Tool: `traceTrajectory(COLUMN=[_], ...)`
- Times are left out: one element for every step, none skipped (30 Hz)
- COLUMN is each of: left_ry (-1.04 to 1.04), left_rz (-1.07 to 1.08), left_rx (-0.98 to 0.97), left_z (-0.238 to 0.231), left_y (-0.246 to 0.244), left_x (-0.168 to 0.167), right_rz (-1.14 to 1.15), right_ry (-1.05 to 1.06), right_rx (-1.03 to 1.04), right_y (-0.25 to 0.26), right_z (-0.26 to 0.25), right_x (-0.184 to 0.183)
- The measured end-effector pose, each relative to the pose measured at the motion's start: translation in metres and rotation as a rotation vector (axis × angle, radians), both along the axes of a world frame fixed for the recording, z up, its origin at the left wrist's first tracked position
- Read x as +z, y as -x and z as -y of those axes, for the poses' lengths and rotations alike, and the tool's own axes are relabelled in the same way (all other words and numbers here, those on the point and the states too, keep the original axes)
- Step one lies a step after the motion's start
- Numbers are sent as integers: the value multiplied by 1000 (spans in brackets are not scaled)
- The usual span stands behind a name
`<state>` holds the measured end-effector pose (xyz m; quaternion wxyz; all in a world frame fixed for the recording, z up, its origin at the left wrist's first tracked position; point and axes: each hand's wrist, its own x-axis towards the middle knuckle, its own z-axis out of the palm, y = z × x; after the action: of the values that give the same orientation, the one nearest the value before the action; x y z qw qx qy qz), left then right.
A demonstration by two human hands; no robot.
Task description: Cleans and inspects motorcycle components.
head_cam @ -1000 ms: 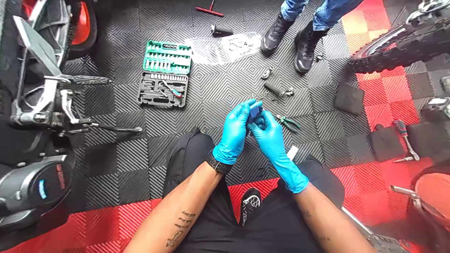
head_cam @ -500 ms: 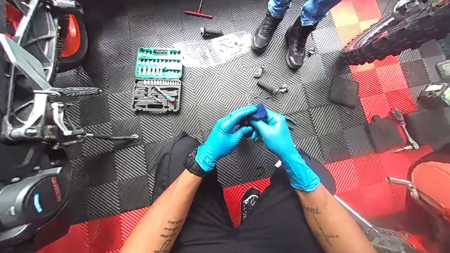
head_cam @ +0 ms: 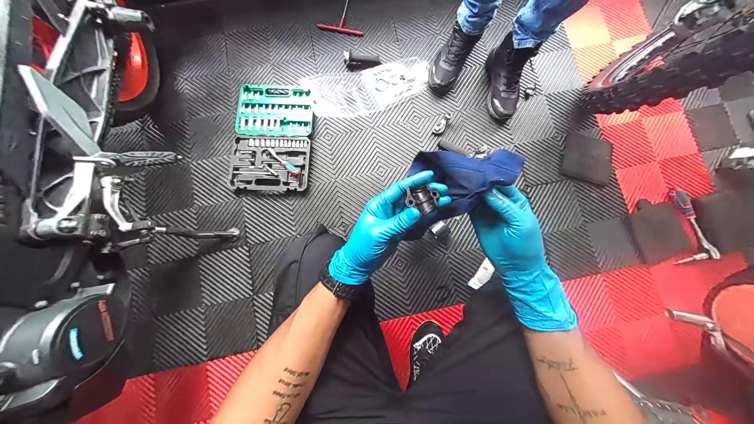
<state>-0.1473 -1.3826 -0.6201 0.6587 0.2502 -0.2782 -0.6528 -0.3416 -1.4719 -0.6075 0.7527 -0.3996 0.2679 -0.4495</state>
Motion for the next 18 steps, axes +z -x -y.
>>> traceTrajectory(left_ry=[-4,-4,-3,-4,-7,-10,-14,-16,-24,-31,-38,-48,-56,-65,-74,-83,-87,-88], left_rz=[-14,-21,-27,-35,-48,-63,-76,-84,-89,-91,-97,-108,-116,-116,-96,-52,10,71], left_rx=[-2,-4,-5,-7,-11,-14,-19,-25,-31,-38,-49,-59,-69,-75,-70,-43,4,66], left_z=[0,0,1,1,1,1,0,0,0,0,1,0,1,1,2,2,3,3], left_y=[0,0,-1,-1,-2,-2,-2,-3,-3,-3,-3,-3,-3,-3,-4,-7,-11,-19], left_x=[0,0,-1,0,0,1,1,1,0,0,0,0,0,0,0,0,1,0], right_rz=[-7,-15,-18,-21,-27,-29,-28,-27,-26,-27,-28,-32,-42,-51,-57,-66,-80,-105], right_ry=[9,10,0,-14,-28,-42,-55,-62,-66,-65,-61,-59,-52,-47,-45,-50,-60,-67], right_rx=[-11,-22,-35,-43,-47,-49,-43,-34,-26,-22,-23,-29,-36,-43,-47,-46,-39,-19], right_y=[2,4,5,6,6,6,5,4,4,4,4,4,4,4,3,2,0,-3], right_z=[3,5,6,7,8,8,8,8,8,8,9,9,9,9,10,10,9,5], right_x=[1,2,3,3,3,2,1,0,0,-1,-2,-2,-2,-2,-2,-3,-4,-8])
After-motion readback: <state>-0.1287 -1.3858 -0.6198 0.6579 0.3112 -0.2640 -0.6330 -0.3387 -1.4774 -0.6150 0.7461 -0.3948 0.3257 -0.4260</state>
